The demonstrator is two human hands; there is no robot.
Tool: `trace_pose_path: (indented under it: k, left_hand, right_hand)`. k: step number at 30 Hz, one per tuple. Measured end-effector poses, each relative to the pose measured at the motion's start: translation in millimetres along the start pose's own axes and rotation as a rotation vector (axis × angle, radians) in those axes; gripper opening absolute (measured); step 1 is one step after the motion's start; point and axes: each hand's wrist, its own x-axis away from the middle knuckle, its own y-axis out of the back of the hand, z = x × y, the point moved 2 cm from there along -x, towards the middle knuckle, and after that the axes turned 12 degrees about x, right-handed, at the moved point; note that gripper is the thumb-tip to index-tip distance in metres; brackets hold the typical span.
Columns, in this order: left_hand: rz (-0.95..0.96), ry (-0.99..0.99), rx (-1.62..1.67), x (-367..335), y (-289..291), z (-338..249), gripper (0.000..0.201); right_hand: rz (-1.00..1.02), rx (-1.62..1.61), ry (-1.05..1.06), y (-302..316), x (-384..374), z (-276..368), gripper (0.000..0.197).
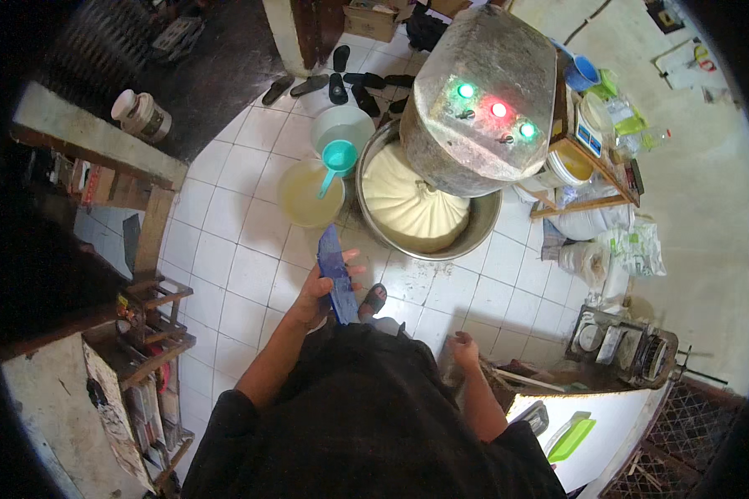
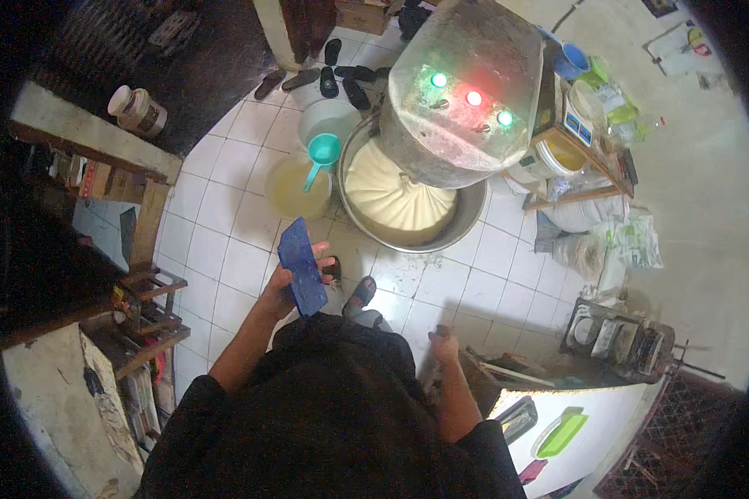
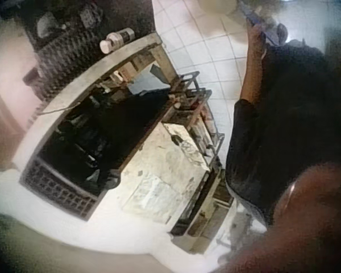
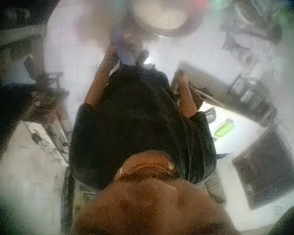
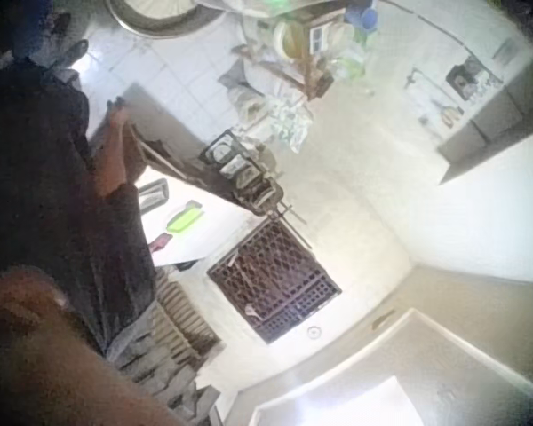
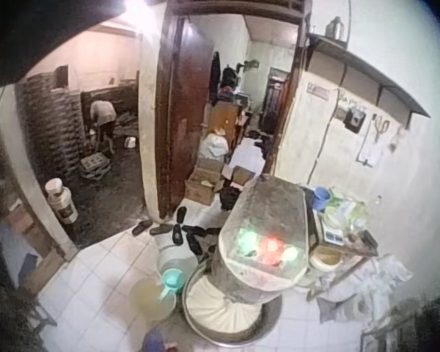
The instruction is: The person operates a large industrial dough mixer, using a blue scraper to fold and scrape the dough inside the rotating bowl. They periodically add water from a green scoop and use their hand to adjust the dough mass.
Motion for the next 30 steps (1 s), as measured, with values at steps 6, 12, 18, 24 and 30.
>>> trace_pose_path:
  k: [6, 12, 18, 24, 30]
  left_hand:
    - [0.066, -0.034, -0.024, -7, 8, -10, 0.119]
    - [0.195, -0.058, -0.001, -24, 17, -45, 0.114]
    - [0.199, -0.016, -0.052, -24, 74, -88, 0.108]
    - [0.133, -0.045, -0.122, -4, 102, -133, 0.112]
    - [0.09, -0.04, -0.065, -8, 105, -140, 0.117]
  right_hand:
    - [-0.119, -0.144, 0.081, 2, 14, 17, 0.048]
    - [-0.138, -0.243, -0.07, -3, 26, 39, 0.054]
    - [-0.181, -0.225, -0.056, -36, 39, 87, 0.054]
    - [-0.102, -0.174, -0.055, -53, 79, 160, 0.053]
    - [-0.133, -0.093, 0.003, -54, 62, 153, 0.05]
